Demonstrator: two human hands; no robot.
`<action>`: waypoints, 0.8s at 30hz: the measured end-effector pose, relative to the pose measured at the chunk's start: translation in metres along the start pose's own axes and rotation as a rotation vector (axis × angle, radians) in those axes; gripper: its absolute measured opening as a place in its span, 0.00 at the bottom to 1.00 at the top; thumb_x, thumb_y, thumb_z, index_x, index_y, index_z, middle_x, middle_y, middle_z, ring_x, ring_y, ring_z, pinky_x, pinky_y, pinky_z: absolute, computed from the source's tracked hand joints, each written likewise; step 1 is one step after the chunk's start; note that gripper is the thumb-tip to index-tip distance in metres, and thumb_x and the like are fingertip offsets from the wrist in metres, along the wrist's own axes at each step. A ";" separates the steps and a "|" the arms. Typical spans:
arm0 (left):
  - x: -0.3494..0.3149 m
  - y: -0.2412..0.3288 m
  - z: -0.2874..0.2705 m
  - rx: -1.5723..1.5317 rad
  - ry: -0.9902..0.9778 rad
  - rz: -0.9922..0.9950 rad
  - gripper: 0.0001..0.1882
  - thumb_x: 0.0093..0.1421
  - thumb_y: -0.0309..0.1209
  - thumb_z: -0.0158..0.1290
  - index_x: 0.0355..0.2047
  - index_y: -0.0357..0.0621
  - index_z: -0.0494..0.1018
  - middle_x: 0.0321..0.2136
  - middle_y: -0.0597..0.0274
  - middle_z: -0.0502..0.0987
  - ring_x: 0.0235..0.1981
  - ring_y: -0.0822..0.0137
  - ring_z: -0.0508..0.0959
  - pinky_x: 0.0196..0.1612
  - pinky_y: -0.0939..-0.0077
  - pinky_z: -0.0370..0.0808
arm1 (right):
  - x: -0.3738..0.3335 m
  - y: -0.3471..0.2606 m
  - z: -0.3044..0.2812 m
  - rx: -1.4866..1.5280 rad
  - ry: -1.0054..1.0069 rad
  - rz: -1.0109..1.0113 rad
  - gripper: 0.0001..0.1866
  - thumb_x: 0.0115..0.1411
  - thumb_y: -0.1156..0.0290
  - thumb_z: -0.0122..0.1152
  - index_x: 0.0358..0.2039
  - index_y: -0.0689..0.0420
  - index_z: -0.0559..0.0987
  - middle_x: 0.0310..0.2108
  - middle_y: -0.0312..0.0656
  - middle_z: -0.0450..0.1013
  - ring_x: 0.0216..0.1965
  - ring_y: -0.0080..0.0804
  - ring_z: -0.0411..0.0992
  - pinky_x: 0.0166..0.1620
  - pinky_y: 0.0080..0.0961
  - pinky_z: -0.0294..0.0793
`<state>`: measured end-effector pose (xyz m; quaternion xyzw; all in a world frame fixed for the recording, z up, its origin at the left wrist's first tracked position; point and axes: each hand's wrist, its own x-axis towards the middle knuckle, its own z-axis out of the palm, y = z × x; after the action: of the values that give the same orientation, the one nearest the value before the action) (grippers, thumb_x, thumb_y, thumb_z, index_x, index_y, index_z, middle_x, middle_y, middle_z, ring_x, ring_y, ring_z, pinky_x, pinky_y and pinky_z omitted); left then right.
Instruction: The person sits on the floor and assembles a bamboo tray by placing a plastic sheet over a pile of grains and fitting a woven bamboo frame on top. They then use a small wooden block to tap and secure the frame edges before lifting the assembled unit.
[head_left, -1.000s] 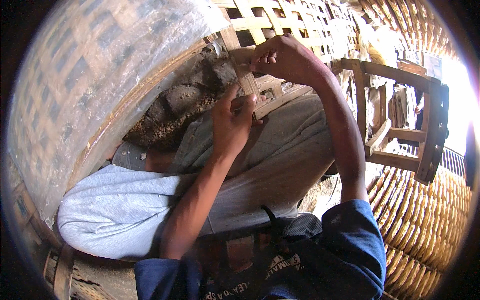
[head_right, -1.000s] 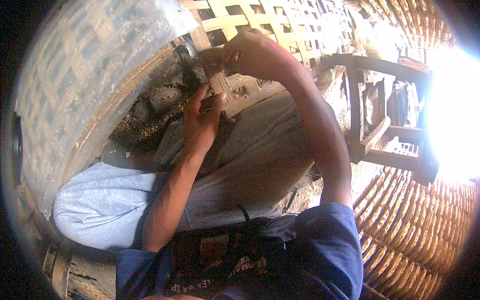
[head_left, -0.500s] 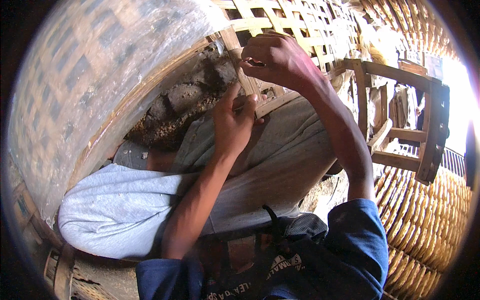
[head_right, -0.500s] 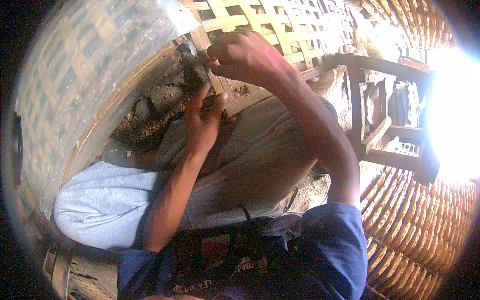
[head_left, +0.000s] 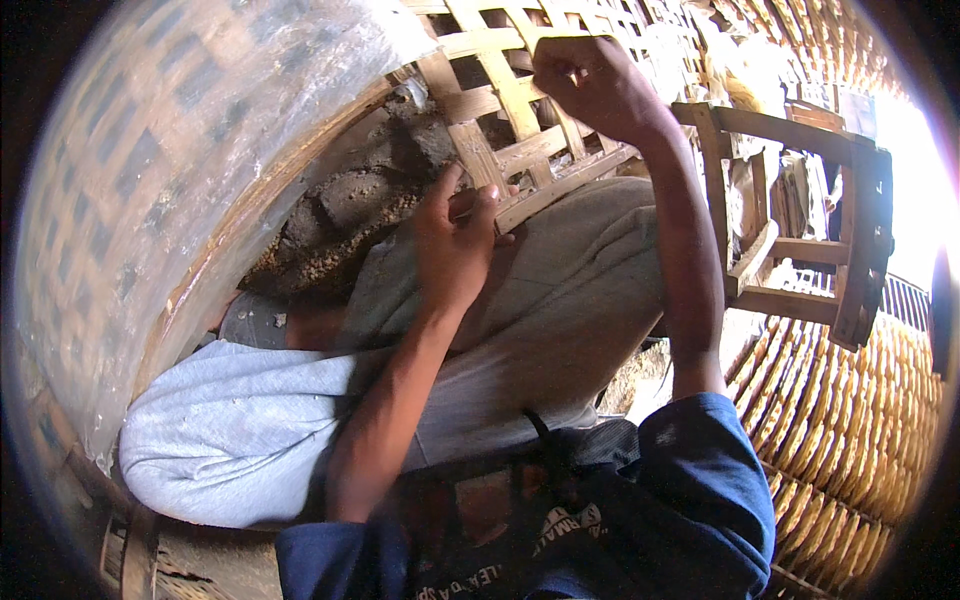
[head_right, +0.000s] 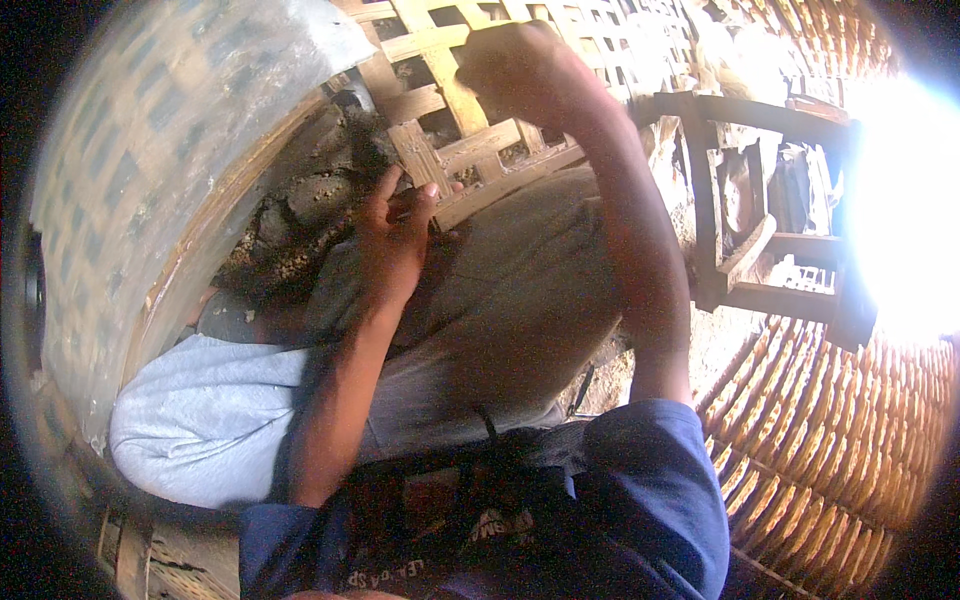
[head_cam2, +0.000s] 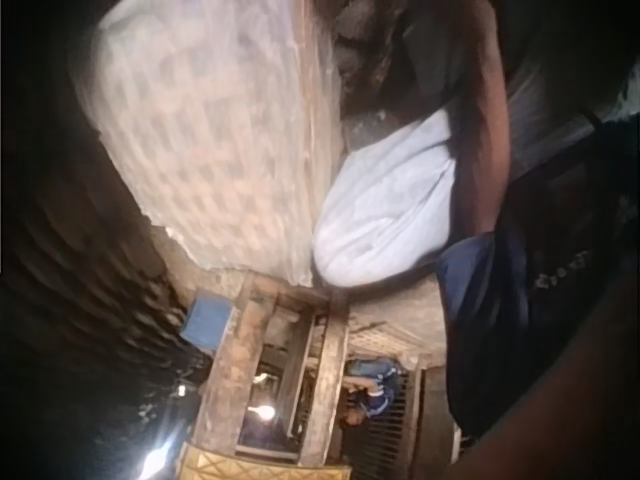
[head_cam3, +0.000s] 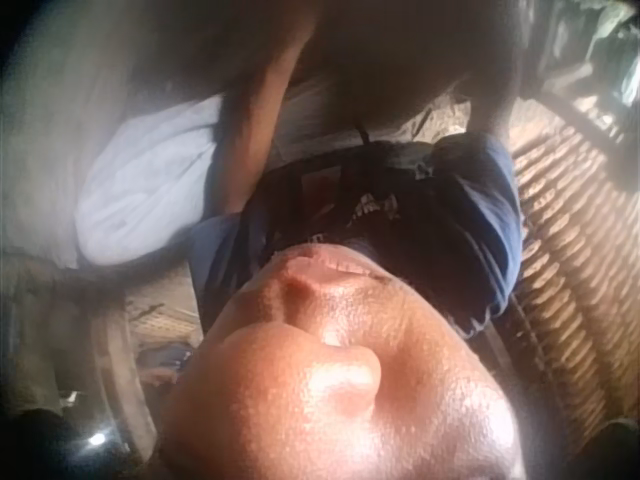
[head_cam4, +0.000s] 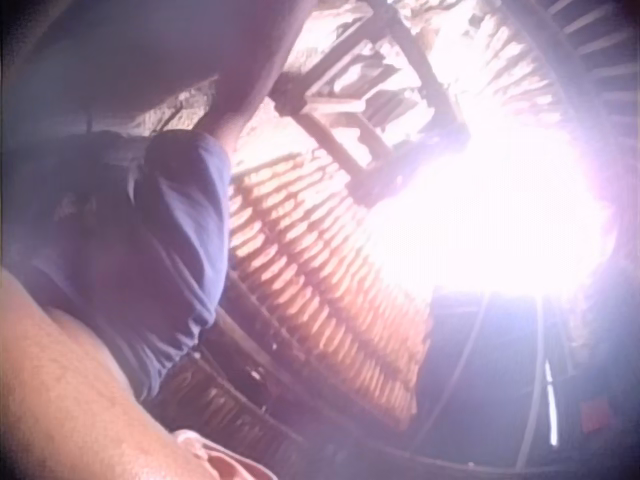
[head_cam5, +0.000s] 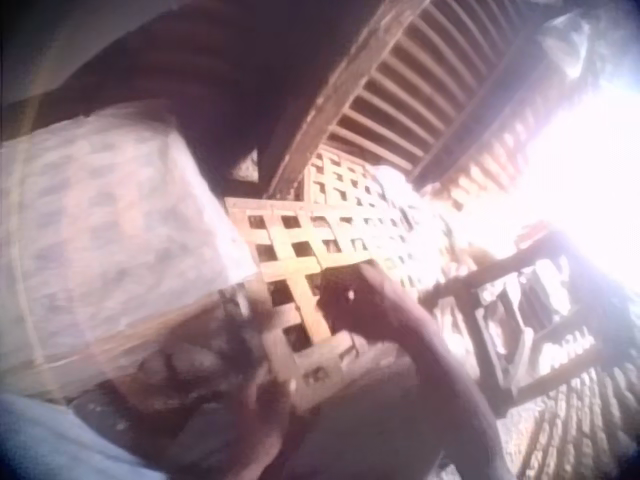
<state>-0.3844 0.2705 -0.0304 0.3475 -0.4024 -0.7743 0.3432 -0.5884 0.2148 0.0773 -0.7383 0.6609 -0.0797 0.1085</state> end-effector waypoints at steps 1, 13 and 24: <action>0.000 0.002 0.011 -0.062 -0.033 -0.040 0.18 0.69 0.25 0.49 0.58 0.35 0.66 0.39 0.50 0.83 0.38 0.65 0.85 0.26 0.77 0.85 | -0.018 0.015 -0.017 0.056 0.050 0.069 0.10 0.63 0.66 0.59 0.32 0.60 0.78 0.24 0.40 0.73 0.27 0.29 0.73 0.35 0.29 0.74; -0.001 0.002 0.002 -0.021 -0.005 0.034 0.23 0.68 0.29 0.54 0.60 0.34 0.65 0.37 0.50 0.84 0.36 0.68 0.84 0.28 0.78 0.82 | -0.046 0.061 -0.034 0.036 -0.368 0.362 0.13 0.63 0.63 0.66 0.43 0.58 0.83 0.38 0.41 0.82 0.40 0.28 0.80 0.48 0.28 0.79; 0.001 -0.007 0.001 0.110 0.041 0.115 0.23 0.63 0.25 0.56 0.58 0.34 0.68 0.38 0.52 0.84 0.38 0.71 0.82 0.32 0.77 0.82 | -0.086 0.118 -0.023 -0.002 -0.381 0.490 0.17 0.64 0.64 0.64 0.51 0.57 0.82 0.43 0.45 0.82 0.46 0.34 0.80 0.51 0.32 0.79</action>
<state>-0.3877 0.2731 -0.0364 0.3578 -0.4564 -0.7228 0.3759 -0.7177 0.2869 0.0702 -0.5587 0.7871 0.0894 0.2457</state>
